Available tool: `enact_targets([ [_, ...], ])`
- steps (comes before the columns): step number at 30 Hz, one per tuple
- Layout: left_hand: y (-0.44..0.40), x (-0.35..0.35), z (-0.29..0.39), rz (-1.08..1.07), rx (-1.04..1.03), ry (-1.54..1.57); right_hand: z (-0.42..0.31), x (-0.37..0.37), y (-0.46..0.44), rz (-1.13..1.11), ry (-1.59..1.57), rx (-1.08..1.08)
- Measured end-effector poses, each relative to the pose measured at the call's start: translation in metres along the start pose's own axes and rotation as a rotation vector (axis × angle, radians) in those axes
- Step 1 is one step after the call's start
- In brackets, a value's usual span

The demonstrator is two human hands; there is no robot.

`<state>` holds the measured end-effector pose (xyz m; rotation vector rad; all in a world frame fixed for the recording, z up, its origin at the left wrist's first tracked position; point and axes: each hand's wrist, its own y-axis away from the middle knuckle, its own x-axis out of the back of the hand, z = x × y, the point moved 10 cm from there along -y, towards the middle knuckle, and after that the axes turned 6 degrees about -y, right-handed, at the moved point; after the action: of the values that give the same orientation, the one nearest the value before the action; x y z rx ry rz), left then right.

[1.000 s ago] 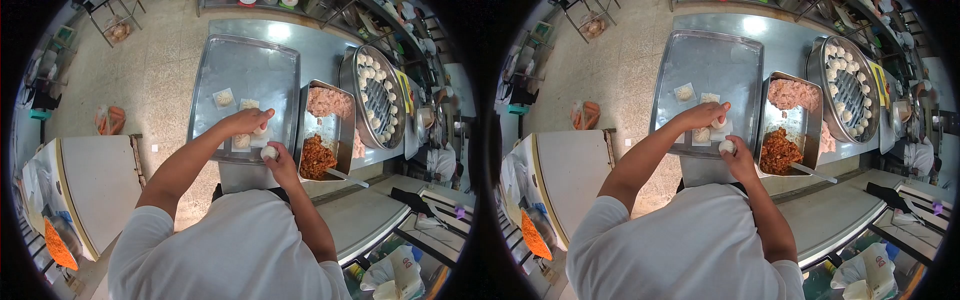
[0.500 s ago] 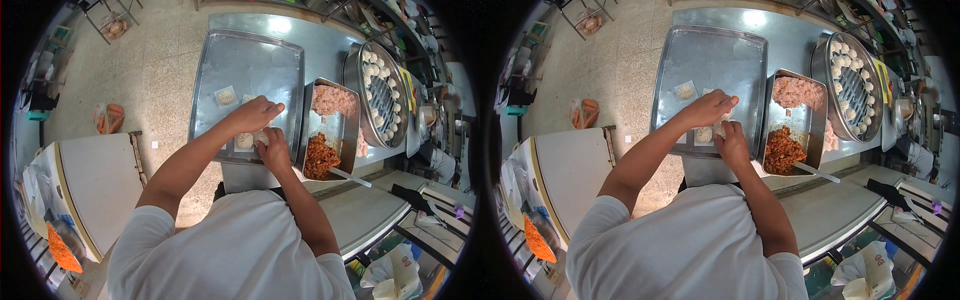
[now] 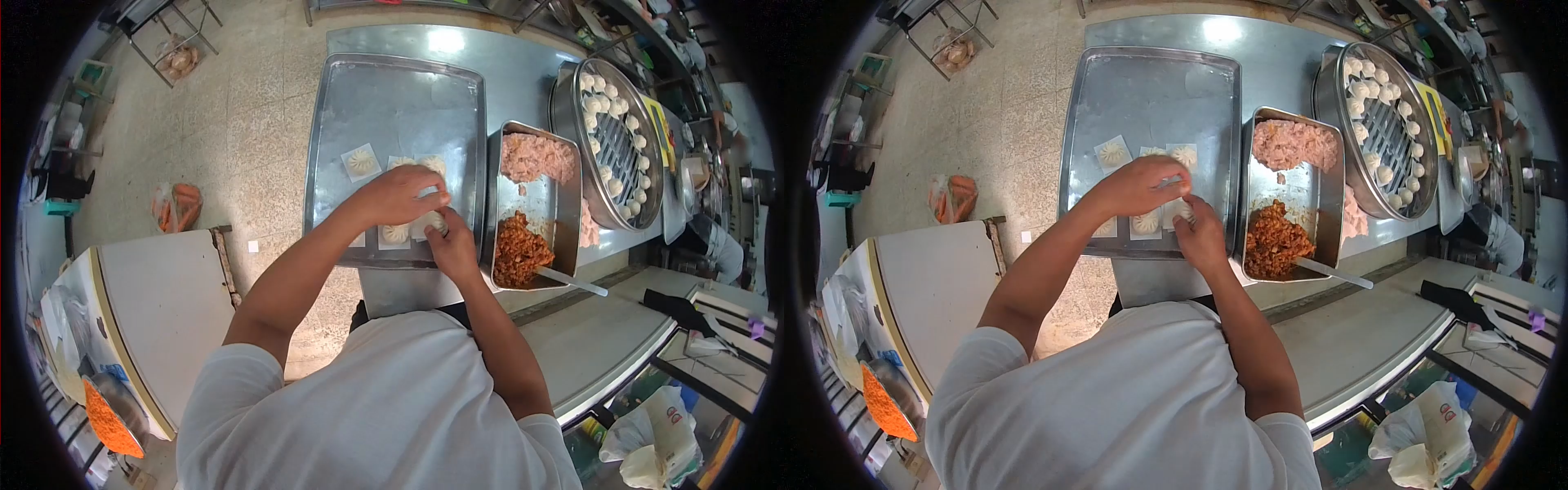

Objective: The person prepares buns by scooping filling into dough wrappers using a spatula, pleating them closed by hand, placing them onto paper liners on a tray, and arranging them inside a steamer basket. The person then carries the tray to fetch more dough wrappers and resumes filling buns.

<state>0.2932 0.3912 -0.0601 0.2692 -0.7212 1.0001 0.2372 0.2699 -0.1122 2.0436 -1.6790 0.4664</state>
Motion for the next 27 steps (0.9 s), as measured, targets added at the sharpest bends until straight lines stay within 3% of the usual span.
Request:
enact_targets([
  [1, 0.01, -0.007, -0.014, -0.096, 0.122, 0.137, 0.011, 0.001, 0.001, -0.002, -0.113, -0.157],
  [2, 0.021, -0.016, -0.025, -0.19, 0.247, 0.273, 0.017, -0.001, 0.001, 0.001, -0.118, -0.159],
  [6, 0.04, -0.027, -0.036, -0.215, 0.278, 0.32, 0.032, -0.005, 0.003, -0.006, -0.211, -0.232],
  [8, 0.037, -0.026, -0.018, -0.199, 0.084, 0.067, 0.028, -0.004, 0.002, -0.012, -0.185, -0.214],
  [14, 0.031, -0.06, -0.008, -0.502, 0.02, -0.31, 0.023, 0.003, 0.007, -0.016, -0.114, -0.195],
  [17, 0.034, -0.066, -0.021, -0.491, 0.051, -0.279, 0.02, 0.009, 0.01, 0.047, -0.111, -0.15],
  [19, 0.035, -0.065, -0.02, -0.499, 0.045, -0.273, 0.004, 0.01, 0.007, 0.057, -0.016, 0.048],
  [20, 0.035, -0.065, -0.019, -0.503, 0.039, -0.269, 0.006, 0.009, 0.005, 0.062, -0.015, 0.046],
  [22, 0.034, -0.066, -0.019, -0.522, 0.029, -0.276, -0.016, -0.004, 0.004, 0.016, 0.231, 0.303],
  [27, 0.038, -0.048, -0.024, -0.565, 0.082, -0.206, -0.008, -0.009, 0.001, -0.014, 0.233, 0.2],
])
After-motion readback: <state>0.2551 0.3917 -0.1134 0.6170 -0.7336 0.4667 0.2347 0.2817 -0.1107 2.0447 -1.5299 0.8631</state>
